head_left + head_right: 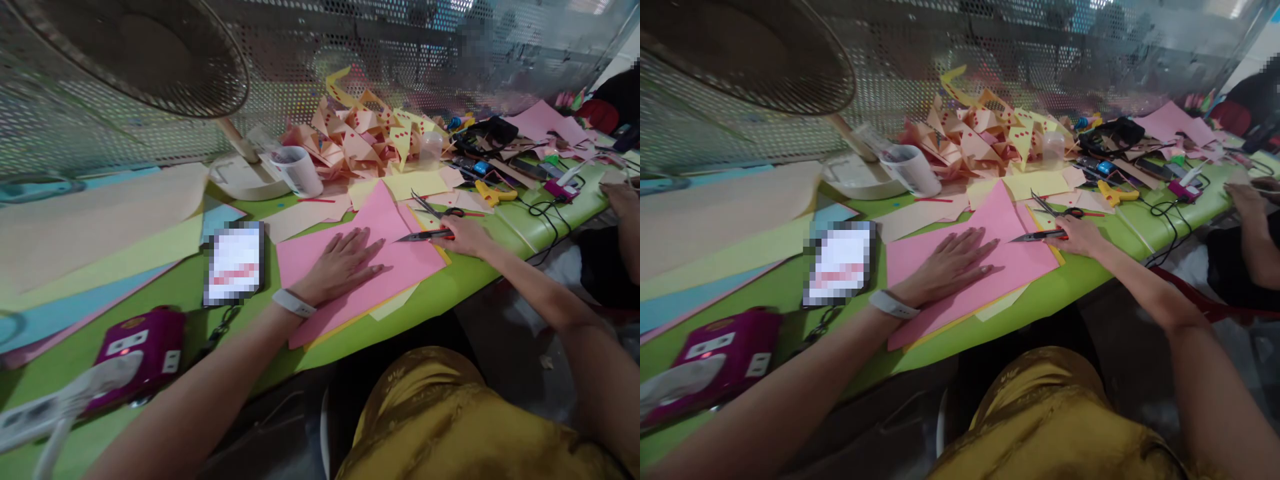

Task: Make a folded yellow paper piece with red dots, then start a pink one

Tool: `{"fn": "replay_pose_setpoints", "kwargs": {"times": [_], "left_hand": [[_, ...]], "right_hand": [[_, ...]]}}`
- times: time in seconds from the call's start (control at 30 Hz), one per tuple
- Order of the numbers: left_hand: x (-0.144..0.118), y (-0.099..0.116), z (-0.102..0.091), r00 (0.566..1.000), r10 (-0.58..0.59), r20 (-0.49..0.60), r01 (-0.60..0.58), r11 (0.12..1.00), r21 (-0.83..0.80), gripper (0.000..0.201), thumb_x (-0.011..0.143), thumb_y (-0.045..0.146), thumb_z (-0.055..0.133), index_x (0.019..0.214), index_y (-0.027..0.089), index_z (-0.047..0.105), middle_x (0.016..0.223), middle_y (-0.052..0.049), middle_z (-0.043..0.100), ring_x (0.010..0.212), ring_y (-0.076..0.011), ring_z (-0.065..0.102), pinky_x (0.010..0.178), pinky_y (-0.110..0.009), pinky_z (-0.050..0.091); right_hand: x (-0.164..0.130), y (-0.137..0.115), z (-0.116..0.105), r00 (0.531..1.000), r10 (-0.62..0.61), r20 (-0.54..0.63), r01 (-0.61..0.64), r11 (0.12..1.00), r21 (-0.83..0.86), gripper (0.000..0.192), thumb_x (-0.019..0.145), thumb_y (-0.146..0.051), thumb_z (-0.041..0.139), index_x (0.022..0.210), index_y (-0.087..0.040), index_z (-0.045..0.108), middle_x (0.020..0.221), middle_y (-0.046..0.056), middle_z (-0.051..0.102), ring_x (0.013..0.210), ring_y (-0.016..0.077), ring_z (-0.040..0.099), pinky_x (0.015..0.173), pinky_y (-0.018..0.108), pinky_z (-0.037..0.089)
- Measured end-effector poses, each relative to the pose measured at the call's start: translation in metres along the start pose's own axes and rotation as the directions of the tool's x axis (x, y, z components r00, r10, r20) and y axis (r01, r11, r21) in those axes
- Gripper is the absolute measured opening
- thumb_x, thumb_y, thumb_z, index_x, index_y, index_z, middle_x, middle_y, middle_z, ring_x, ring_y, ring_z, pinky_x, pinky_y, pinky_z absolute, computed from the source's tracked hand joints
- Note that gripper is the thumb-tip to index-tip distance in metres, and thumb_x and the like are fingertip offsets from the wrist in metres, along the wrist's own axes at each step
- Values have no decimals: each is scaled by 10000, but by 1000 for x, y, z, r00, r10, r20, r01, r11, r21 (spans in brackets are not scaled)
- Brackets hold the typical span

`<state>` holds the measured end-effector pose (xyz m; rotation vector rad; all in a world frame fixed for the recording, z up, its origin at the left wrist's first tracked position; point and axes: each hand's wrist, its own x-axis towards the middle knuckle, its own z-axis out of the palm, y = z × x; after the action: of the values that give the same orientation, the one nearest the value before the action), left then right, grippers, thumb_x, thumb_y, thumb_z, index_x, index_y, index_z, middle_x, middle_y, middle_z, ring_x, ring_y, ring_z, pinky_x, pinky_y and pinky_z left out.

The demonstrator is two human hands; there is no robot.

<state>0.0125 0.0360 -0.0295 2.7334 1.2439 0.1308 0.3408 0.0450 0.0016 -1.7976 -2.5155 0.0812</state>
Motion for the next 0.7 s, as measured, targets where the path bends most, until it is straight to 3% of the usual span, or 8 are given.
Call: {"fn": "replay_pose_setpoints", "kwargs": {"times": [0.13, 0.33, 0.53, 0.7], "left_hand": [[1, -2, 3, 1000, 7, -17, -7, 1000, 12, 746, 976, 681, 269, 1598, 272, 237, 1666, -108, 231, 1539, -314, 168, 1223, -537, 154], [0, -1, 2, 1000, 0, -6, 0, 1000, 27, 757, 981, 677, 238, 1595, 235, 254, 1664, -136, 221, 1539, -314, 168, 1226, -529, 144], [1, 0, 2, 1000, -14, -7, 15, 1000, 22, 769, 967, 705, 212, 1591, 260, 268, 1667, -109, 225, 1540, -311, 168, 1224, -524, 143], [2, 0, 5, 1000, -26, -13, 26, 999, 25, 785, 977, 682, 247, 1602, 209, 223, 1664, -125, 225, 1541, -300, 165, 1234, -511, 128]], "right_hand": [[5, -8, 6, 998, -48, -33, 47, 999, -16, 476, 968, -587, 470, 1201, -193, 600, 1172, 105, 637, 931, 237, 612, 660, 288, 345], [3, -7, 13, 986, -128, -104, 126, 992, -18, 452, 978, -582, 464, 1085, -187, 656, 1105, 105, 628, 939, 224, 586, 675, 283, 352], [0, -7, 12, 981, -138, -136, 139, 990, -5, 467, 964, -595, 493, 1038, -179, 690, 1045, 100, 641, 923, 216, 588, 720, 288, 383], [5, -19, 14, 975, -161, -154, 162, 987, -7, 478, 963, -597, 496, 1058, -176, 700, 1057, 105, 652, 971, 226, 595, 727, 289, 390]]}}
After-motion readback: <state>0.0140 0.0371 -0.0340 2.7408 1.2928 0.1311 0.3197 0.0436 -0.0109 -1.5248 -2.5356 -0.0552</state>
